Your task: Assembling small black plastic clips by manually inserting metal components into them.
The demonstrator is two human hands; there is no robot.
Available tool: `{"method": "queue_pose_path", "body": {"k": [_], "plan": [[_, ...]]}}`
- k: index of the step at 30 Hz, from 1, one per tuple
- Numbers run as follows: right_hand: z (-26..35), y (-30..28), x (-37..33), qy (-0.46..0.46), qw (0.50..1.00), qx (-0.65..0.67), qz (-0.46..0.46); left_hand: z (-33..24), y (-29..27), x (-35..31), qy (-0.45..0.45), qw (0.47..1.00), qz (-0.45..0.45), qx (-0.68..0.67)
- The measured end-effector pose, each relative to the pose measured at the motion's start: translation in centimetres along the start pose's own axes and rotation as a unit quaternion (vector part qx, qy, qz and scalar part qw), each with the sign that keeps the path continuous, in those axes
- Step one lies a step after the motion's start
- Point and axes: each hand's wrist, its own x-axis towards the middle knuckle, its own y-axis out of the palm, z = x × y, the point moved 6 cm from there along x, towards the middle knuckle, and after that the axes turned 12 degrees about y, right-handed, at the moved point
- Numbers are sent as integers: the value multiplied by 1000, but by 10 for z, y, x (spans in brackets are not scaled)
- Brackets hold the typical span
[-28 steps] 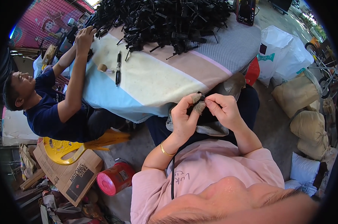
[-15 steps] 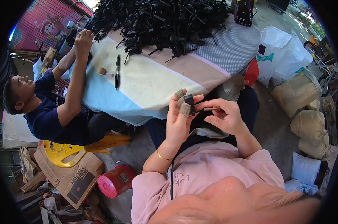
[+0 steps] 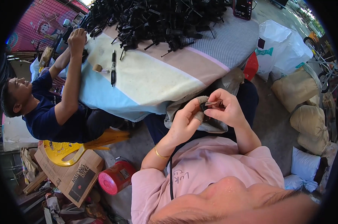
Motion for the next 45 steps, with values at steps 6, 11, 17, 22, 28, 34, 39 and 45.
{"method": "queue_pose_path", "body": {"k": [6,11,17,22,28,34,39,45], "plan": [[-14,6,5,60,997,16,34,2,-4,1,55,996,-57,37],[-10,8,3,58,996,48,44,8,-14,2,69,989,-122,-48],[2,9,3,-20,998,-60,6,7,-13,2,80,988,-132,10],[-1,15,1,-24,998,-53,-10,2,-11,-4,169,969,-124,128],[10,3,11,-17,991,-130,0,0,-11,-4,190,930,-109,296],[64,-38,64,-164,874,-353,-291,17,-9,-5,49,956,-48,285],[70,-45,133,-154,795,-499,-310,6,5,-1,109,930,30,351],[69,-40,132,-120,796,-527,-272,23,-10,-7,24,994,-15,106]]}}
